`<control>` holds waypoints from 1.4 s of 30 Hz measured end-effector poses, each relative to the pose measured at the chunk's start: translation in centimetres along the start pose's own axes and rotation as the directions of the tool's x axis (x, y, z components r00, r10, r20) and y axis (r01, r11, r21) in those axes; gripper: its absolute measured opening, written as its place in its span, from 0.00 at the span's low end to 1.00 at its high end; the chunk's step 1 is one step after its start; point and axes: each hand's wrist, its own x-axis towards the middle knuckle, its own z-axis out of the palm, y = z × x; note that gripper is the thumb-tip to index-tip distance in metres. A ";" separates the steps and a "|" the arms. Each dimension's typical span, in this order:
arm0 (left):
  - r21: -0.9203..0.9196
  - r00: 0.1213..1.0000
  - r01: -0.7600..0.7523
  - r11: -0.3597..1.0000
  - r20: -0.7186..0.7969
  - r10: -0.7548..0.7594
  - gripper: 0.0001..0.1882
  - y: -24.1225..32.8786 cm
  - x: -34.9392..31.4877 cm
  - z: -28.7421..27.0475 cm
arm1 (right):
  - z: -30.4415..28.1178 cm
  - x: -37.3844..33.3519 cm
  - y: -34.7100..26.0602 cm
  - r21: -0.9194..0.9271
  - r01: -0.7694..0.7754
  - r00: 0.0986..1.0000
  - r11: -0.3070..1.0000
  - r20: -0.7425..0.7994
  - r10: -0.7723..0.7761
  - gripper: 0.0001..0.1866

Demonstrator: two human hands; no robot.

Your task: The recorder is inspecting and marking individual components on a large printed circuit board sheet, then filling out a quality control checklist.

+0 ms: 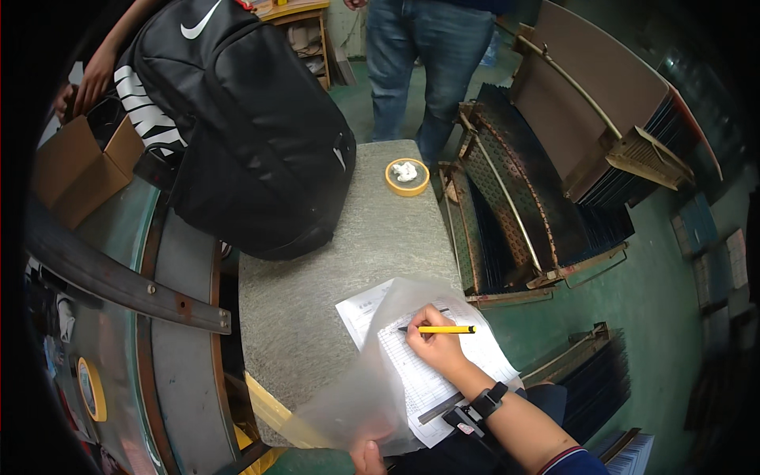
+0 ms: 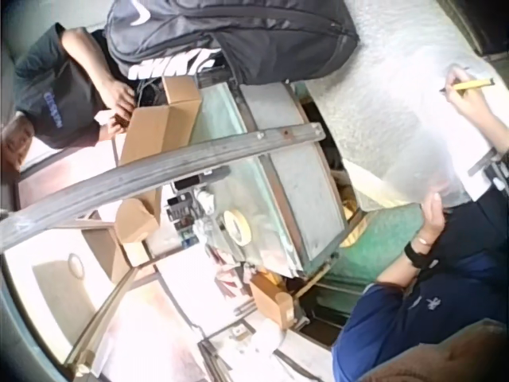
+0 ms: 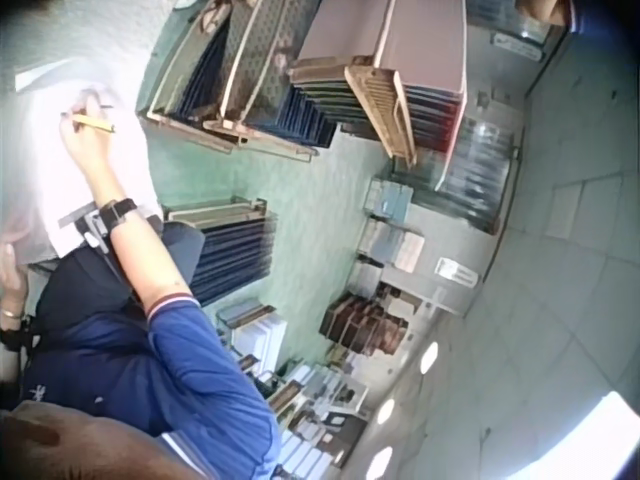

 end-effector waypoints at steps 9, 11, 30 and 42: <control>0.409 0.868 -0.495 0.766 0.263 0.421 0.15 3.7 3.4 2.3 | -0.3 -0.4 0.2 -0.162 0.067 0.996 0.984 0.061 -0.058 0.05; 0.405 0.864 -0.501 0.765 0.290 0.412 0.09 4.1 3.5 2.4 | -0.3 -0.5 1.1 -0.122 -0.003 0.997 0.992 0.079 0.013 0.06; 0.419 0.853 -0.521 0.744 0.265 0.449 0.06 3.9 3.6 2.4 | 0.1 -0.4 1.7 -0.149 0.058 0.998 0.987 0.010 -0.058 0.05; 0.393 0.909 -0.414 0.821 0.131 0.395 0.07 2.0 1.6 0.8 | 0.0 -0.2 0.1 -0.031 0.033 0.998 0.999 0.048 -0.031 0.07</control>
